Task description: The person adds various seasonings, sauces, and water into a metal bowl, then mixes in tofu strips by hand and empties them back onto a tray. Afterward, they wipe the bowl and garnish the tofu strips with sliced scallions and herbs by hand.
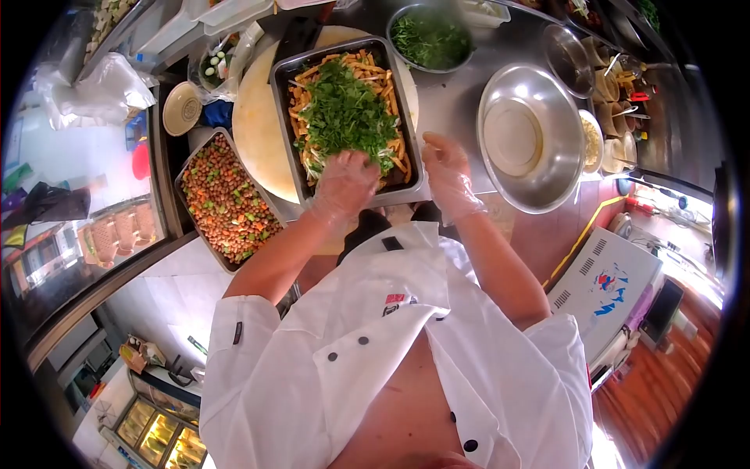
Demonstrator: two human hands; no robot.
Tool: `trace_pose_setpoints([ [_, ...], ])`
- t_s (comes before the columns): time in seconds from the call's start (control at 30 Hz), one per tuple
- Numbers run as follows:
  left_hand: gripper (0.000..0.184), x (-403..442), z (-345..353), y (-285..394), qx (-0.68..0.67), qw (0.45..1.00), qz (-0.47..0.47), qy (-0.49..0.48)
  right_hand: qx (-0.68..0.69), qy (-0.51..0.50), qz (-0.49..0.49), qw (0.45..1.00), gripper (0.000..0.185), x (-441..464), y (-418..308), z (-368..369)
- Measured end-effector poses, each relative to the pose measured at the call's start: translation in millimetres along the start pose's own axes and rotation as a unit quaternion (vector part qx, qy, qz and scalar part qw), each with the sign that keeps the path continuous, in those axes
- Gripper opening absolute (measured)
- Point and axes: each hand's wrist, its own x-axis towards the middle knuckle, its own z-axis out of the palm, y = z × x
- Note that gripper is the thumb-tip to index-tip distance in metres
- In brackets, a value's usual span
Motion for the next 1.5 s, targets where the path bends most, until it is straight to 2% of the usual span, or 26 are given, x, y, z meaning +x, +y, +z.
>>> trace_pose_setpoints([
  [0.03, 0.030, 3.2, 2.0, -5.2, -0.001, 1.000, 0.000, 0.000, -0.001, 0.000, 0.001, 1.000, 0.031, -2.7, -6.6, -1.5],
  [0.1, 0.031, 5.0, 1.7, -22.2, 0.042, 0.993, -0.031, 0.110, -0.007, -0.008, 0.054, 0.998, 0.030, -6.3, -19.2, -4.5],
  [0.23, 0.035, 13.0, -46.7, -28.8, 0.013, 0.974, -0.076, 0.213, 0.042, 0.002, 0.027, 0.999, 0.030, -2.5, 4.0, -7.4],
  [0.4, 0.036, 12.8, -35.7, -36.8, 0.023, 0.985, -0.095, 0.139, 0.022, -0.004, 0.058, 0.998, 0.029, -3.3, -4.1, -9.8],
  [0.47, 0.033, 0.4, -36.1, -28.1, -0.019, 0.995, -0.083, 0.054, 0.009, 0.001, 0.035, 0.999, 0.029, -1.6, -2.7, -10.4],
  [0.5, 0.033, -4.4, -37.6, -26.2, -0.018, 0.995, -0.083, 0.054, -0.003, 0.008, 0.014, 1.000, 0.029, -0.9, -0.7, -10.6],
  [0.57, 0.031, -8.7, -47.6, -21.5, -0.058, 0.982, -0.059, 0.167, 0.025, 0.005, 0.023, 0.999, 0.029, 3.4, 9.7, -9.4],
  [0.6, 0.029, -8.9, -53.0, -19.2, -0.060, 0.979, -0.093, 0.172, 0.052, 0.001, 0.033, 0.998, 0.029, 4.3, 13.9, -8.0],
  [0.73, 0.028, 3.0, -63.4, -25.7, -0.098, 0.962, -0.104, 0.235, 0.069, -0.010, 0.056, 0.996, 0.030, 5.2, 13.0, -4.7],
  [0.77, 0.028, 3.1, -57.5, -33.0, -0.099, 0.961, -0.106, 0.235, 0.034, -0.013, 0.050, 0.998, 0.031, 3.7, 8.6, -3.8],
  [0.83, 0.030, 2.6, -49.0, -43.2, -0.083, 0.986, -0.067, 0.128, -0.002, -0.017, 0.042, 0.999, 0.032, -0.3, 0.4, -4.2],
  [0.87, 0.030, -0.4, -53.3, -42.2, -0.204, 0.962, -0.153, 0.097, -0.025, -0.014, 0.023, 0.999, 0.033, -2.8, -4.2, -5.7],
  [0.93, 0.029, -11.2, -59.5, -55.7, -0.205, 0.952, -0.179, 0.139, -0.045, -0.004, -0.002, 0.999, 0.034, 5.6, -7.3, -7.9],
  [0.97, 0.027, -25.4, -61.2, -59.2, -0.209, 0.939, -0.213, 0.171, -0.032, -0.017, 0.039, 0.999, 0.035, 5.7, 1.0, -12.2],
  [1.0, 0.029, -37.4, -61.6, -60.6, -0.228, 0.909, -0.294, 0.190, -0.020, -0.030, 0.079, 0.996, 0.036, 6.3, 8.4, -16.5],
  [1.07, 0.037, -71.5, -39.9, -85.6, -0.133, 0.906, -0.390, 0.100, -0.045, -0.014, 0.045, 0.998, 0.036, 10.4, 17.4, -24.9],
  [1.1, 0.045, -99.7, -11.2, -105.1, -0.089, 0.920, -0.379, 0.046, -0.071, 0.000, 0.021, 0.997, 0.036, 6.4, 19.6, -29.5],
  [1.13, 0.045, -100.3, -18.9, -95.1, -0.080, 0.908, -0.410, -0.040, -0.068, -0.005, 0.040, 0.997, 0.037, 3.5, 13.0, -35.0],
  [1.2, 0.035, -120.8, 9.7, -89.5, -0.313, 0.813, -0.482, -0.093, -0.058, 0.006, 0.030, 0.998, 0.037, 11.4, 48.5, -44.5],
  [1.23, 0.021, -99.3, -20.5, -62.1, -0.266, 0.804, -0.515, -0.136, -0.047, 0.012, 0.027, 0.998, 0.037, 13.8, 60.8, -47.6],
  [1.3, 0.014, -131.7, 48.9, -87.7, -0.387, 0.748, -0.537, -0.048, -0.005, 0.013, 0.044, 0.999, 0.036, 10.7, 50.8, -54.8],
  [1.37, 0.010, -119.9, 42.2, -74.7, -0.553, 0.623, -0.550, 0.059, -0.009, 0.006, 0.096, 0.995, 0.036, 11.8, 52.0, -66.4],
  [1.4, 0.009, -114.7, 24.0, -69.1, -0.600, 0.582, -0.546, 0.045, 0.016, 0.031, 0.075, 0.997, 0.036, 16.5, 74.1, -66.5],
  [1.43, 0.007, -105.5, 15.4, -61.8, -0.575, 0.570, -0.586, 0.033, 0.022, 0.011, 0.023, 0.999, 0.036, 22.3, 95.1, -73.7],
  [1.47, 0.006, -116.0, 33.3, -70.2, -0.603, 0.554, -0.571, 0.051, 0.008, 0.006, 0.049, 0.999, 0.035, 19.0, 85.0, -79.0],
  [1.5, 0.006, -121.4, 37.6, -67.3, -0.640, 0.570, -0.509, 0.082, -0.005, 0.002, 0.077, 0.997, 0.034, 14.4, 72.8, -80.9],
])
